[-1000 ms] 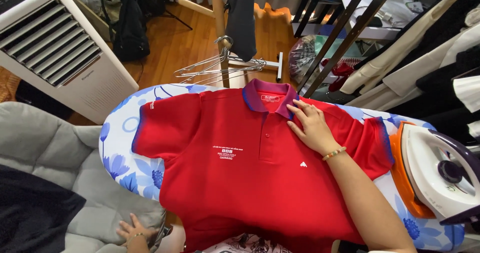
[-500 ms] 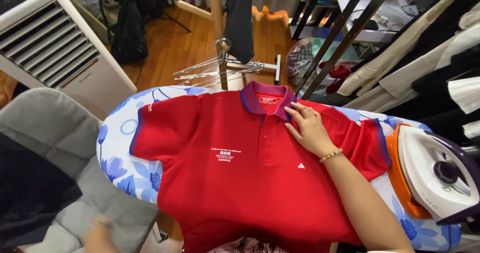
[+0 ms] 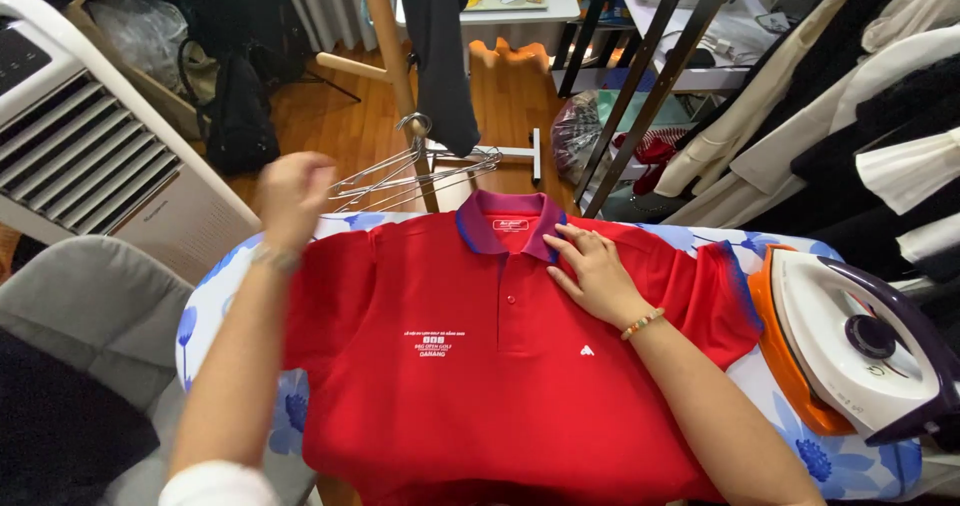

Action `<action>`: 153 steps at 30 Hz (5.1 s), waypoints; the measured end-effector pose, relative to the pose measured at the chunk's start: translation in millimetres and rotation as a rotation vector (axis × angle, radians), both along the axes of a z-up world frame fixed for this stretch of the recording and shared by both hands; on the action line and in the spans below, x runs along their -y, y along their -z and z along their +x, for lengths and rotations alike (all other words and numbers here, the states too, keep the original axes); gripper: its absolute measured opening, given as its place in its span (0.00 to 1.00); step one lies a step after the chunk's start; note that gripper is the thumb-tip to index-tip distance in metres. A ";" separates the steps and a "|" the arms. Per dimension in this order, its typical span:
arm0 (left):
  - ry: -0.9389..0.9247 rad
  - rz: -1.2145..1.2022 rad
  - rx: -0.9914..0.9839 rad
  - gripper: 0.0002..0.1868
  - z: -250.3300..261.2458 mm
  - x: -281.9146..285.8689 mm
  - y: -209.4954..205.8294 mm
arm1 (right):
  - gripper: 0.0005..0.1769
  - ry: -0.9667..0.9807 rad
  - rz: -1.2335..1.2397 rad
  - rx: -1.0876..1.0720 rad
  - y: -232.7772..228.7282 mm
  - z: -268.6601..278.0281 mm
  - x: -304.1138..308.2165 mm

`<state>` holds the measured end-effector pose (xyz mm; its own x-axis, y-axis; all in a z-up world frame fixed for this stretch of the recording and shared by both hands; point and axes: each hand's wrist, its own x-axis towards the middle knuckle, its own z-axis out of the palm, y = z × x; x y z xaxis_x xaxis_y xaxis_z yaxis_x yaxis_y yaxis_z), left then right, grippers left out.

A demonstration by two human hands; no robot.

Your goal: Ironing a red polo shirt on an ironing board and then placing it on a hanger.

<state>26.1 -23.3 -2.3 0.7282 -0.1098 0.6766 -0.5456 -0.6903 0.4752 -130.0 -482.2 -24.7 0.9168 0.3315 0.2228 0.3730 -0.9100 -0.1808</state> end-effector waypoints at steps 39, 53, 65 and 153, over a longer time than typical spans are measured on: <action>-0.350 0.511 -0.350 0.03 133.8 127.9 103.9 | 0.23 -0.018 0.081 -0.038 -14.0 -1.0 -3.1; -0.317 0.533 -0.579 0.09 140.4 115.7 134.3 | 0.23 -0.022 0.070 -0.033 -10.4 0.2 -1.4; -0.263 0.296 -0.617 0.11 117.9 122.3 93.9 | 0.23 -0.022 0.070 -0.035 -13.3 -0.4 -2.6; -0.176 0.176 -0.680 0.15 122.7 123.5 128.4 | 0.12 1.166 0.986 0.371 33.5 340.1 -18.8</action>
